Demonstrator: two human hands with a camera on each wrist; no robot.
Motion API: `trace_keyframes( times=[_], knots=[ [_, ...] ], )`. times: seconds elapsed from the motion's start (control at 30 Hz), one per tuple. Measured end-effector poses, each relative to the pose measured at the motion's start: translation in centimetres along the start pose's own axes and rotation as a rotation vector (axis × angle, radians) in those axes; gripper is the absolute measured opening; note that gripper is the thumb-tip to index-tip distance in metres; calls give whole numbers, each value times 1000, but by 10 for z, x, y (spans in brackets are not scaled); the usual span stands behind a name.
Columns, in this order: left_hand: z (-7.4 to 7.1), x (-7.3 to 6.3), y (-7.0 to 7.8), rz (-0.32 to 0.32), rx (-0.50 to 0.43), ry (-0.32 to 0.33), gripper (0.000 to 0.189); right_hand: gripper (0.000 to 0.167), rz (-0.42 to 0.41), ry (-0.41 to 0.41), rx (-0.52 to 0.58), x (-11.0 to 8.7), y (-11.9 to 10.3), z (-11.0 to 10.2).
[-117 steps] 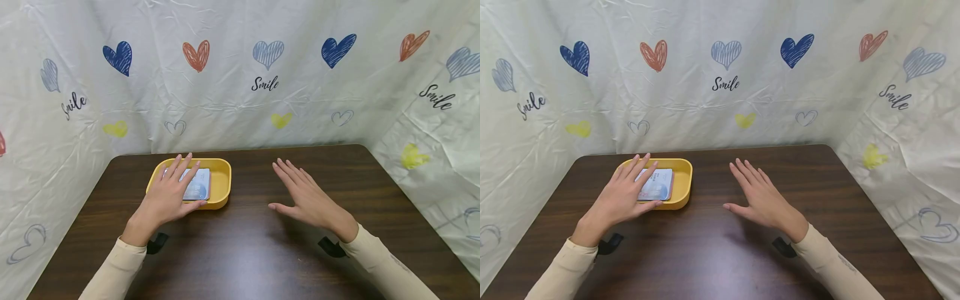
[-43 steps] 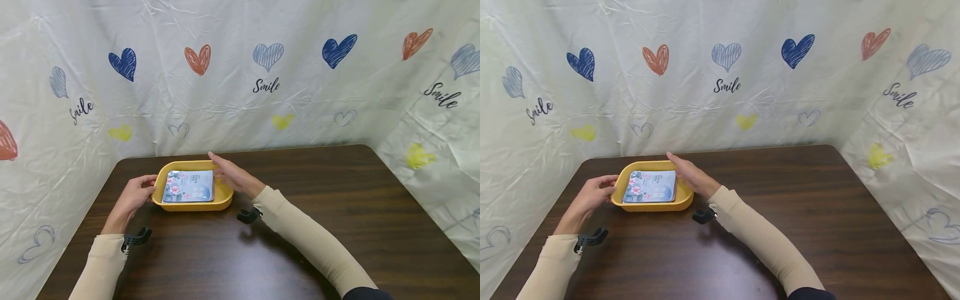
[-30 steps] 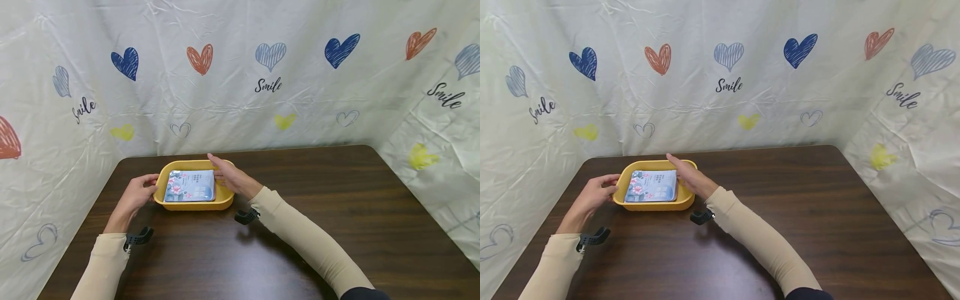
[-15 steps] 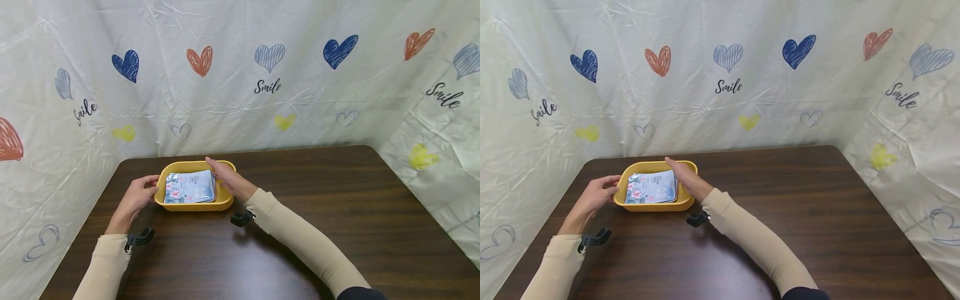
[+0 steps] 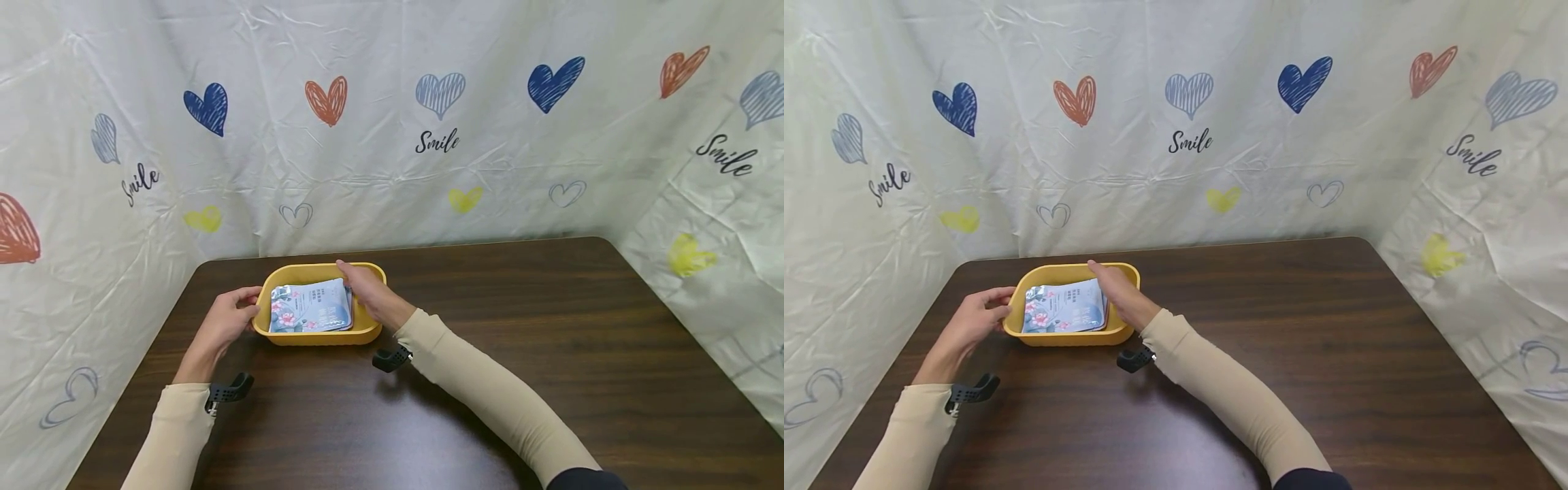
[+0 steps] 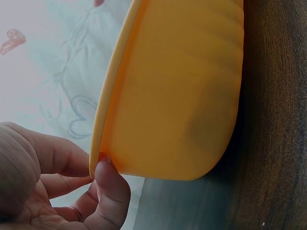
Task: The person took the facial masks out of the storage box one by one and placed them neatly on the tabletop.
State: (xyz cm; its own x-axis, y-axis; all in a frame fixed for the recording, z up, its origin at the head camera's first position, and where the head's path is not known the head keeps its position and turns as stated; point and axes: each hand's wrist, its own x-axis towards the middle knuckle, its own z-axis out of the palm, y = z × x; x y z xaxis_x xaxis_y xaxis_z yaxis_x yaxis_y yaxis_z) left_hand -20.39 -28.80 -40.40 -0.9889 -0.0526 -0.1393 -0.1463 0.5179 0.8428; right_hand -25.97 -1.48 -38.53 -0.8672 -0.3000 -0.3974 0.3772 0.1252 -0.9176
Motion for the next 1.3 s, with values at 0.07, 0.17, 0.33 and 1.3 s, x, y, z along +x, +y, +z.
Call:
trace_keyframes(
  times=[0.07,0.17,0.33,1.3],
  knots=[
    [0,0,1,-4,2,1,48,67,0,7,3,0,0,0],
    [0,-1,1,-7,4,2,48,66,-9,17,16,1,1,0],
    [1,-1,2,-8,5,3,48,62,-35,16,29,3,1,0],
    [4,-2,5,-72,-54,17,49,50,-27,-119,-154,7,7,3]
  ],
)
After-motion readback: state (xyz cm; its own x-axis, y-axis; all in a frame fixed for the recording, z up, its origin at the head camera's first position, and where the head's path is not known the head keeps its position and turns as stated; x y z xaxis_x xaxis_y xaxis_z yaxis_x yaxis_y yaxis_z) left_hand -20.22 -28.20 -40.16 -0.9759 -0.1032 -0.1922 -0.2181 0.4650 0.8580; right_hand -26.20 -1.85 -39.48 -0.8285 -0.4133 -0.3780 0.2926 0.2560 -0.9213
